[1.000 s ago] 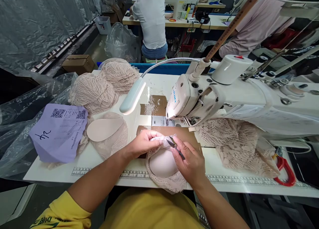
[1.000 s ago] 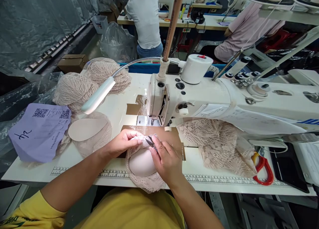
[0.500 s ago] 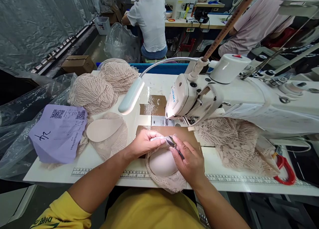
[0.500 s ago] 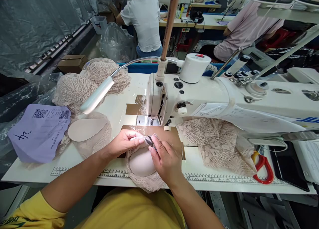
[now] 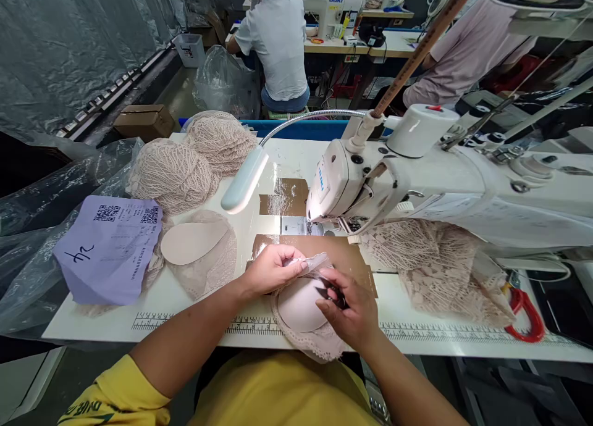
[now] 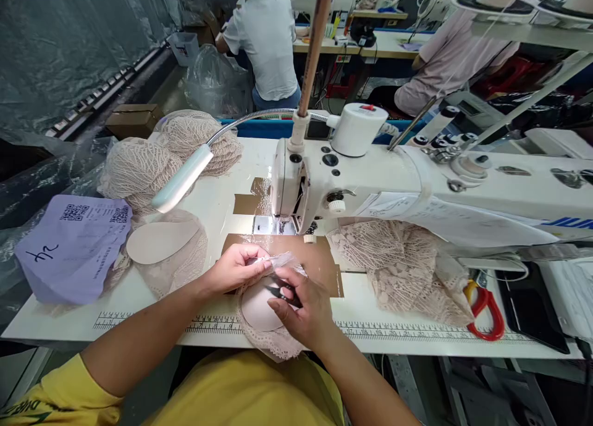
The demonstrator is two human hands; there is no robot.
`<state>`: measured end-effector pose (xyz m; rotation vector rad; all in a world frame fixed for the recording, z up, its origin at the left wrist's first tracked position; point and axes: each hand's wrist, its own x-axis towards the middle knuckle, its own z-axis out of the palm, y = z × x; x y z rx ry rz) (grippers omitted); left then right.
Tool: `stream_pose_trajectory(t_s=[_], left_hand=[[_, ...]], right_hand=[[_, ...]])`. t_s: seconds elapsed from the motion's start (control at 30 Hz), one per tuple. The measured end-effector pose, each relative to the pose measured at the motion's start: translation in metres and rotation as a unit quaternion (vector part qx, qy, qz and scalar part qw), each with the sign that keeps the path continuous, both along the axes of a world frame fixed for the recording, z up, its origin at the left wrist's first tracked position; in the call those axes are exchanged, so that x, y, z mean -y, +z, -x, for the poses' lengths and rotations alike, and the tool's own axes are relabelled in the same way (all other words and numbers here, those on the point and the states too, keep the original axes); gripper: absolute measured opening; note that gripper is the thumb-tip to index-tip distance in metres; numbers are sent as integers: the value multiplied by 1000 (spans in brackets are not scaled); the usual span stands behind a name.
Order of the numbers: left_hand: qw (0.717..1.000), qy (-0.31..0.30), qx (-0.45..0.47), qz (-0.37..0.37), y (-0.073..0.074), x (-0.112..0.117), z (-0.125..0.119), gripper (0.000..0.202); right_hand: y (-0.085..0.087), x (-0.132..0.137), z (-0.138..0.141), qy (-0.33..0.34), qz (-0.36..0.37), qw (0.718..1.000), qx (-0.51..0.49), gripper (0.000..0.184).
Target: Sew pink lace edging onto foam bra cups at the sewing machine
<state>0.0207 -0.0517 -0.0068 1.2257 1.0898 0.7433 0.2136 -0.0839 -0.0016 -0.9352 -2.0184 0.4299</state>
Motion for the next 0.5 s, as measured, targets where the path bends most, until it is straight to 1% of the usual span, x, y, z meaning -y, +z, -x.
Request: stream_pose_trajectory(t_s=[0.07,0.13,0.2,0.27,0.33,0.37,0.43,0.5], left_hand=[[1000,2,8,7,0,0,1,33],[1000,2,19,7,1,0,2,33],[999,-15,39,6,2,1,2,33],[996,-55,72,7,4,2,2,33],[991,-91,95,9,5,2,3,34],[990,-99,98,13,6,2,3,34],[991,-94,93,23,6,2,3,34],[992,-82,90,30,4,2,2,34]], right_hand=[[0,-2,0,-50,60,997,-7,27],[-2,-5,1,-75,87,993,3,22],[-4,-8,4,-81,87,993,24,16],[-6,-10,7,-70,64,995,42,17],[-7,-12,9,-55,43,997,44,14],[-7,-12,9,-52,42,997,37,11],[-5,-13,7,-67,66,995,14,7],[-2,-12,4,-91,111,990,-17,9]])
